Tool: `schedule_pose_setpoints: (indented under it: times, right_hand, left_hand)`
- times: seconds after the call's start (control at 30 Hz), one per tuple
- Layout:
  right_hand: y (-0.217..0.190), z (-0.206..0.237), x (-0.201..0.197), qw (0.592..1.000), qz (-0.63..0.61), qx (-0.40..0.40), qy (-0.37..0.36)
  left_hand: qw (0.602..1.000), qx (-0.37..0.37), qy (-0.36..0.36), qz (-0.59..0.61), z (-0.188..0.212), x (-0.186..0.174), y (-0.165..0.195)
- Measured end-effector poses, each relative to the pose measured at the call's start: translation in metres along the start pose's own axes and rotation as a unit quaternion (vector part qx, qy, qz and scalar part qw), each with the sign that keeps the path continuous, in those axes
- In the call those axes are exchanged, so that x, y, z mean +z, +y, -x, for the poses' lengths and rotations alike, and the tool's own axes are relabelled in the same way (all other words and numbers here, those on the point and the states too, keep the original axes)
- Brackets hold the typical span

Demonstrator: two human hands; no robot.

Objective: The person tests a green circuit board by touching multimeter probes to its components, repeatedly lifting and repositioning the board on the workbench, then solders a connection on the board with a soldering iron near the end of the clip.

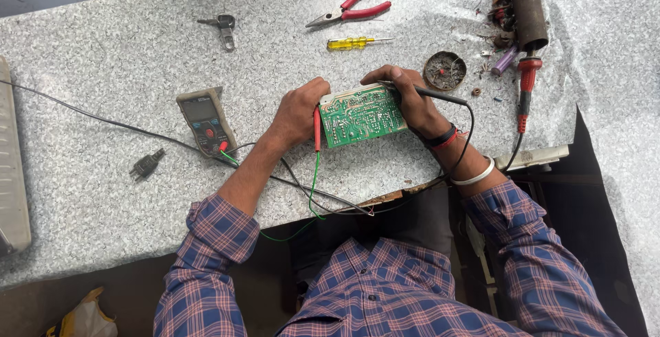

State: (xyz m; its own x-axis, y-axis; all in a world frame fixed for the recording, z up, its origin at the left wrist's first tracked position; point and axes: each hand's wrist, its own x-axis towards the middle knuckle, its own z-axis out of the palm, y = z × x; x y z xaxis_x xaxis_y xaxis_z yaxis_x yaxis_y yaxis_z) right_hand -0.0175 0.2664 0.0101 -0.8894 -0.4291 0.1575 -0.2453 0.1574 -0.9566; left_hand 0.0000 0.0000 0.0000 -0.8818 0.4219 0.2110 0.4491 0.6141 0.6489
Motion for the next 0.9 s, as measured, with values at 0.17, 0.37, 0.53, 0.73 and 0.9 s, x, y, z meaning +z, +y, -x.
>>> schedule_pose_setpoints:
  times: [0.17, 0.37, 0.53, 0.73, 0.9]
  right_hand:
    - [-0.0061, -0.0024, 0.0002, 0.999, 0.020, -0.025, -0.001]
    - [-0.0089, -0.0011, 0.0005, 1.000, 0.015, -0.008, -0.002]
    - [-0.0078, -0.0012, 0.0029, 0.999, 0.026, -0.022, 0.001]
    - [-0.0085, -0.0011, 0.0017, 1.000, 0.023, -0.007, 0.001]
    - [-0.0081, -0.0024, 0.0010, 0.999, 0.033, -0.019, 0.001]
  left_hand:
    - [1.000, 0.014, 0.010, 0.003, 0.0008, -0.0013, 0.0005]
    - [1.000, -0.005, -0.005, 0.002, -0.0007, -0.0001, 0.0022]
    - [1.000, 0.014, 0.010, 0.002, 0.0028, -0.0017, -0.0009]
    - [1.000, 0.005, 0.003, 0.002, 0.0011, -0.0003, 0.0005]
    - [1.000, 0.002, 0.000, 0.002, -0.0009, -0.0006, 0.0006]
